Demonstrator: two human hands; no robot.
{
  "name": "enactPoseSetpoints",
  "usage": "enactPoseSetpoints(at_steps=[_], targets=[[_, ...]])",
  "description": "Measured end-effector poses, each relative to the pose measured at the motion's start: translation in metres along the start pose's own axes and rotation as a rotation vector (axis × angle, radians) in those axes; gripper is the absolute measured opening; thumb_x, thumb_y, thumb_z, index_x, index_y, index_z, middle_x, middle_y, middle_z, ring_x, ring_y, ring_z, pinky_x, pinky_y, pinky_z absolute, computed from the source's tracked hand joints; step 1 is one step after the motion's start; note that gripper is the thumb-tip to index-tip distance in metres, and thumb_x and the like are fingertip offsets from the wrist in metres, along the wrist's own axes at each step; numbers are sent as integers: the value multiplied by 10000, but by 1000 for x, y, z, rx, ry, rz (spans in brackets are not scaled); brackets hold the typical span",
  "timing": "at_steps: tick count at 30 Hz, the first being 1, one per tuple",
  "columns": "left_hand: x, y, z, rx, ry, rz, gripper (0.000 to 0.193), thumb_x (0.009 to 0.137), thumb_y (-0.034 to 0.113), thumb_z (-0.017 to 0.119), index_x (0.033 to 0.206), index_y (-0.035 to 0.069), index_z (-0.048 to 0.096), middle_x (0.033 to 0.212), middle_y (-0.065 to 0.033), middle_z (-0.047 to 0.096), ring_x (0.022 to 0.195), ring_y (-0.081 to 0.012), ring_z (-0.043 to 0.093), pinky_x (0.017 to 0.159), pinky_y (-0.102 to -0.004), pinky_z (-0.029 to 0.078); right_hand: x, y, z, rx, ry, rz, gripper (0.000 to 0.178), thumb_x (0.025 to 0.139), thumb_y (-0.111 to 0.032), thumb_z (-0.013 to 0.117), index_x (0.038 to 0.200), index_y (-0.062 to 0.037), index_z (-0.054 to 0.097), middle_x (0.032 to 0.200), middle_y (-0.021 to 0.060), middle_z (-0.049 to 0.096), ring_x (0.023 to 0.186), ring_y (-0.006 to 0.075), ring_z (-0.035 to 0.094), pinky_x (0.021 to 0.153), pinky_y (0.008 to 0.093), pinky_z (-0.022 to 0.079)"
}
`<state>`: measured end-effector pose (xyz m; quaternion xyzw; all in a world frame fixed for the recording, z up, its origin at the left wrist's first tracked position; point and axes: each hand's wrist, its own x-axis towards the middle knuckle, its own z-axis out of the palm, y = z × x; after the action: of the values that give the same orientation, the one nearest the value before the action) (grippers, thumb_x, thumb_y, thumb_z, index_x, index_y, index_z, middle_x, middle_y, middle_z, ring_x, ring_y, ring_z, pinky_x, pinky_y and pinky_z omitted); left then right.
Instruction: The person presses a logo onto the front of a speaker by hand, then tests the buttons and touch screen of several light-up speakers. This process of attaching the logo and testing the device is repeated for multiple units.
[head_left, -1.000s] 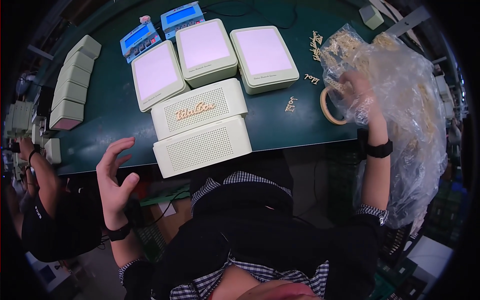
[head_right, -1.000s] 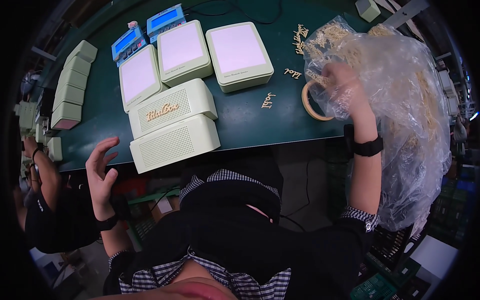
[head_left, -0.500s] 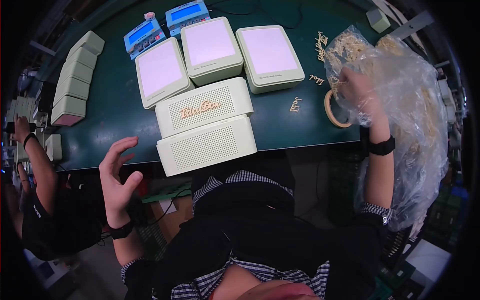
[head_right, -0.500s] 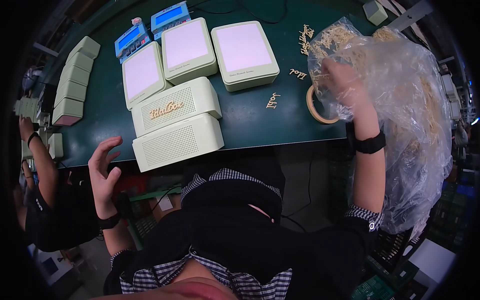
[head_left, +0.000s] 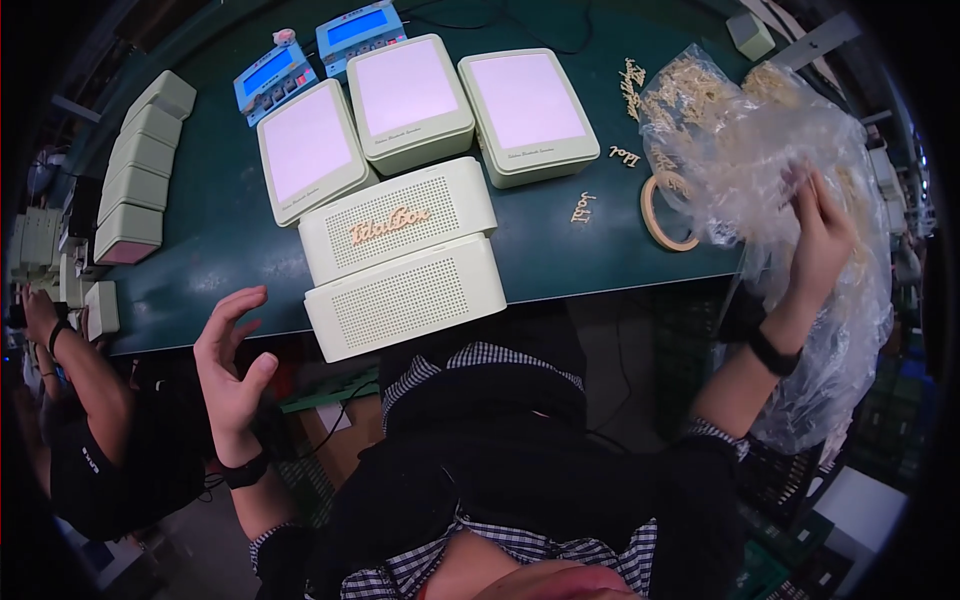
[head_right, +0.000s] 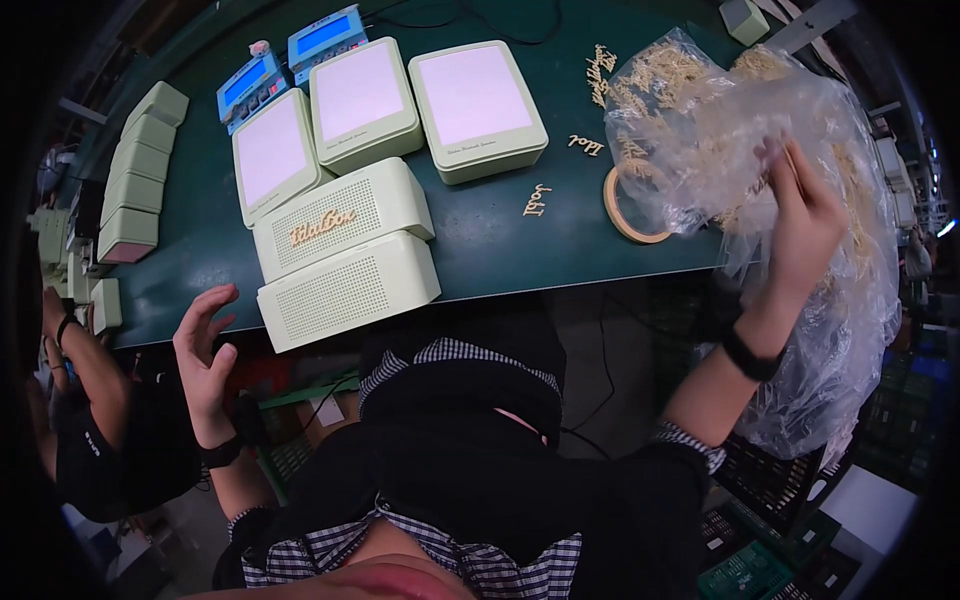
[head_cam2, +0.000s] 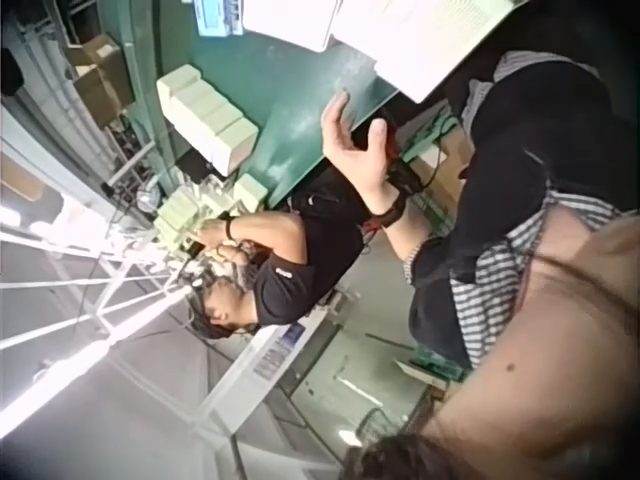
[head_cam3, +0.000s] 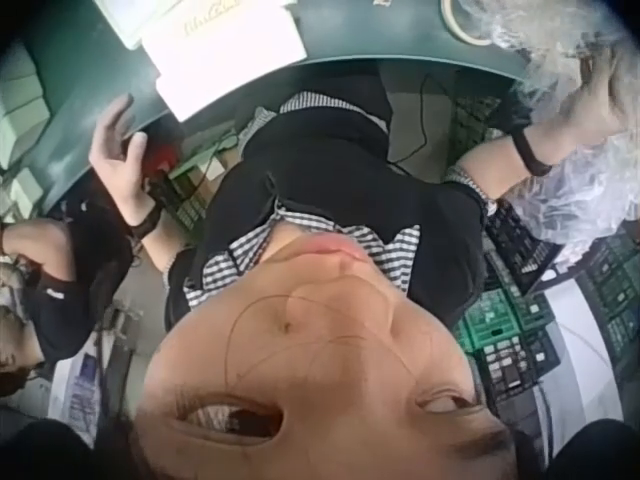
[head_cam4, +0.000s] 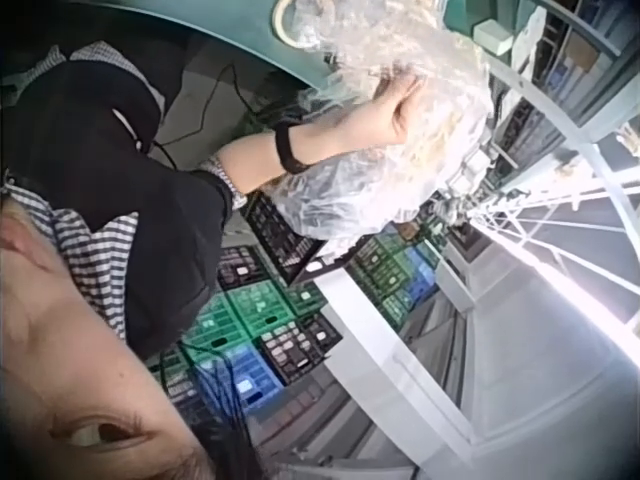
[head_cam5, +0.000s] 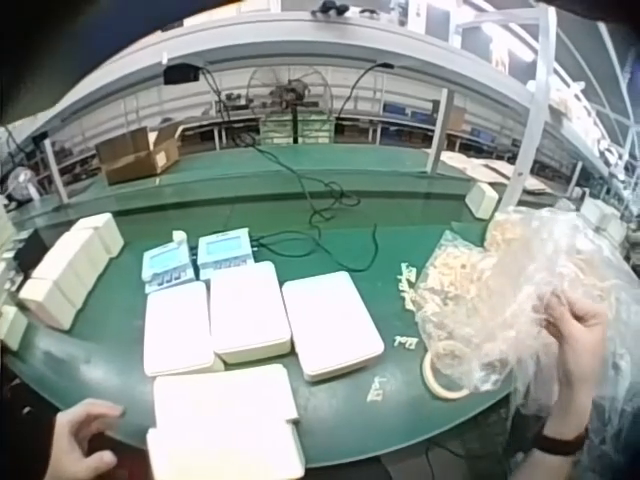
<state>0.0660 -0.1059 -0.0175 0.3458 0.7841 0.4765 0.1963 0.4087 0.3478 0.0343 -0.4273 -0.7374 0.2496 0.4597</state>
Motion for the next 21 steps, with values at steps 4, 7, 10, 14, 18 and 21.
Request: enactPoseSetpoints(at_steps=[4,7,10,14,18,21], targets=[[0,4,-2,-2,61,55,648,745,404,755,1224,-6,606,1301,-146,576,1230,-257,549,994,-375,438,-53,3,-27,976,-78,211,388,951,-106,634,1308,35,576,1094,124,677,892,184,639,796,300,510],[-3,18,0,33,147,120,644,751,399,761,1217,-16,605,1296,-159,576,1222,-264,550,991,-372,439,-97,-22,16,1395,-481,242,378,969,-93,588,1327,23,547,1061,99,630,820,156,575,767,340,492],[10,36,18,59,159,276,615,722,365,791,1171,-22,630,1242,-177,610,1171,-277,578,980,-367,443,-112,-43,59,1462,-739,383,363,991,-94,548,1331,29,526,1031,74,595,816,140,541,777,325,482],[11,46,27,144,74,435,571,679,316,812,1107,-29,658,1161,-192,651,1107,-290,610,965,-371,451,-102,-29,105,1108,-698,496,332,1007,-100,532,1306,45,534,1018,61,607,856,124,554,785,269,480],[0,34,25,145,89,372,555,669,290,811,1090,-39,662,1140,-199,658,1091,-292,618,955,-374,460,-98,-1,129,924,-618,484,295,1001,-101,555,1249,56,582,1015,74,650,880,121,596,785,235,487],[-8,23,19,123,128,317,552,676,278,805,1099,-44,656,1153,-199,652,1100,-288,613,951,-372,465,-97,7,133,924,-627,505,280,999,-101,562,1227,58,598,1022,79,662,901,121,611,801,230,493]])
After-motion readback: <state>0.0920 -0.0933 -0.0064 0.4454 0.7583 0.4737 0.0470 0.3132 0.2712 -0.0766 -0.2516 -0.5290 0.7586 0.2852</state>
